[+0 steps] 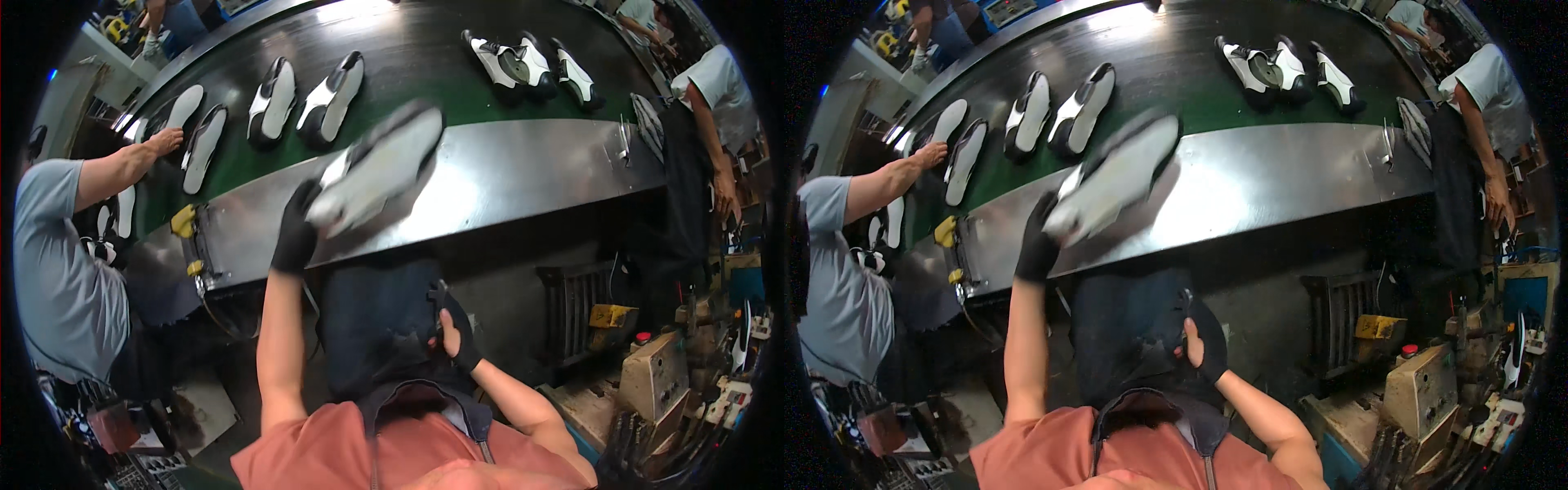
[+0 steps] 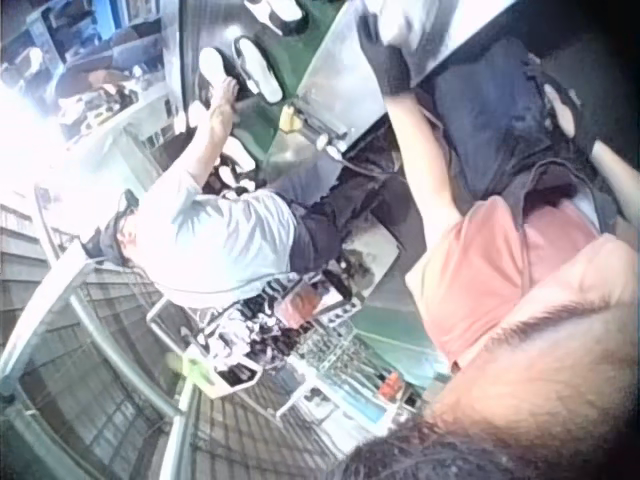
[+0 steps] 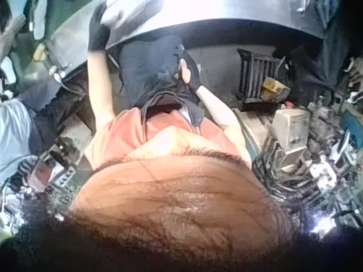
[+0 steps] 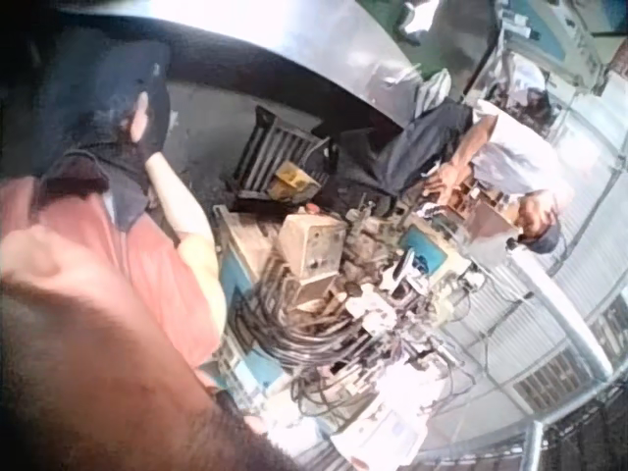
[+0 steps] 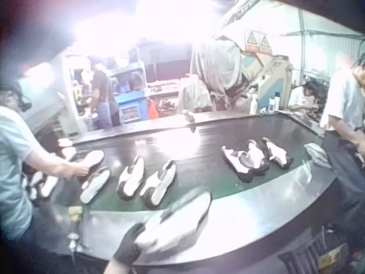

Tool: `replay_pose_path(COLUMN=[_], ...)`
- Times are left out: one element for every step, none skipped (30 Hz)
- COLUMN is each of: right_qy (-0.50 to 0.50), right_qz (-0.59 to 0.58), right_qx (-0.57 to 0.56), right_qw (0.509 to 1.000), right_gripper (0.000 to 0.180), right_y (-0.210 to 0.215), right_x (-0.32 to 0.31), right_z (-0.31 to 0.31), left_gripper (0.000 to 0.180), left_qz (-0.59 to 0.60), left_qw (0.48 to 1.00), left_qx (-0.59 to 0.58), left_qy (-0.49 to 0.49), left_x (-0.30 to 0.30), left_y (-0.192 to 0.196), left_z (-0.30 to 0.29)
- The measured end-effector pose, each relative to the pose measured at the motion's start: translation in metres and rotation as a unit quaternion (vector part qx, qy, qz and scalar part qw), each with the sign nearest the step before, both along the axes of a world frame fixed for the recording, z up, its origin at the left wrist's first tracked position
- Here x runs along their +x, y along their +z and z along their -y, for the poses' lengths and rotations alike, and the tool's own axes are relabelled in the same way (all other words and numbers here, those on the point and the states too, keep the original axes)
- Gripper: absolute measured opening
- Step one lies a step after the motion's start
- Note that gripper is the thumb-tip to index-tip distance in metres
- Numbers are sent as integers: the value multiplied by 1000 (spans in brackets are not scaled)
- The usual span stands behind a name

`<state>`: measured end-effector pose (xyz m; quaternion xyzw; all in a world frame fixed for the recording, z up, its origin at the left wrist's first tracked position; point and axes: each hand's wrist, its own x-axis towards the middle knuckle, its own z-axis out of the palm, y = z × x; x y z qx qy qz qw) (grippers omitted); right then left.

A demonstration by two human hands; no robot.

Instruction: The person uses a curved metal tool to scrape and trim the white sole of a black shoe held on their lap. They repeatedly pick up shoes from a nearby conveyor belt, perform the trimming action, and place the shoes back on the belt.

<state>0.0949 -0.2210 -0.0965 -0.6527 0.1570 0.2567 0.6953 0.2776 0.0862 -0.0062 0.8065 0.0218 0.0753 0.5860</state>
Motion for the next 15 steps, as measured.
replay_pose_path(right_qy=[-31, -22, -8, 5, 23, 41, 57, 70, 83, 112, 143, 171, 182, 251, 270], right_qz=[-25, -46, -65, -84, -83, -84, -67, -54, -41, -32, -23, -15, 1, 58, 83], right_qx=[38, 25, 13, 2, -15, -31, -31, -33, -35, -21, -6, 5, 65, 49, 59], right_qw=[998, 998, 998, 996, 996, 995, 996, 996, 995, 993, 989, 985, 981, 965, 957], right_gripper=[53, 51, 51, 52, 53, 55, 54, 53, 53, 52, 52, 51, 48, 44, 44], right_y=[-12, -2, 10, 22, 29, 36, 45, 60, 75, 95, 118, 133, 137, 139, 136], right_x=[-12, -18, -23, -29, -33, -36, -38, -39, -40, -41, -42, -49, -56, -58, -58], right_z=[7, 12, 16, 20, 23, 24, 23, 24, 25, 21, 14, 9, 6, 6, 2], left_gripper=[63, 65, 67, 64, 61, 57, 49, 41, 34, 27, 23, 19, 19, 19, 20], left_qz=[-67, -65, -74, -74, -9, 53, 73, 91, 58, 24, 6, -12, -8, -18, -28], left_qw=[992, 988, 978, 985, 997, 998, 997, 996, 994, 985, 994, 998, 995, 992, 989], left_qx=[-105, -133, -177, -139, -66, 9, -4, -19, -97, -170, -107, -48, -63, -90, -117], left_qy=[6, 31, 75, 67, 47, 26, 21, 15, 5, -6, -24, -45, -73, -82, -90], left_x=[-49, -97, -135, -166, -183, -199, -206, -207, -205, -199, -193, -187, -183, -179, -176], left_y=[4, 24, 32, 44, 40, 32, 24, 15, 21, 28, 23, 15, 15, 18, 21], left_z=[-21, -25, -36, -35, -30, -20, -4, 15, 35, 50, 55, 61, 69, 73, 76])
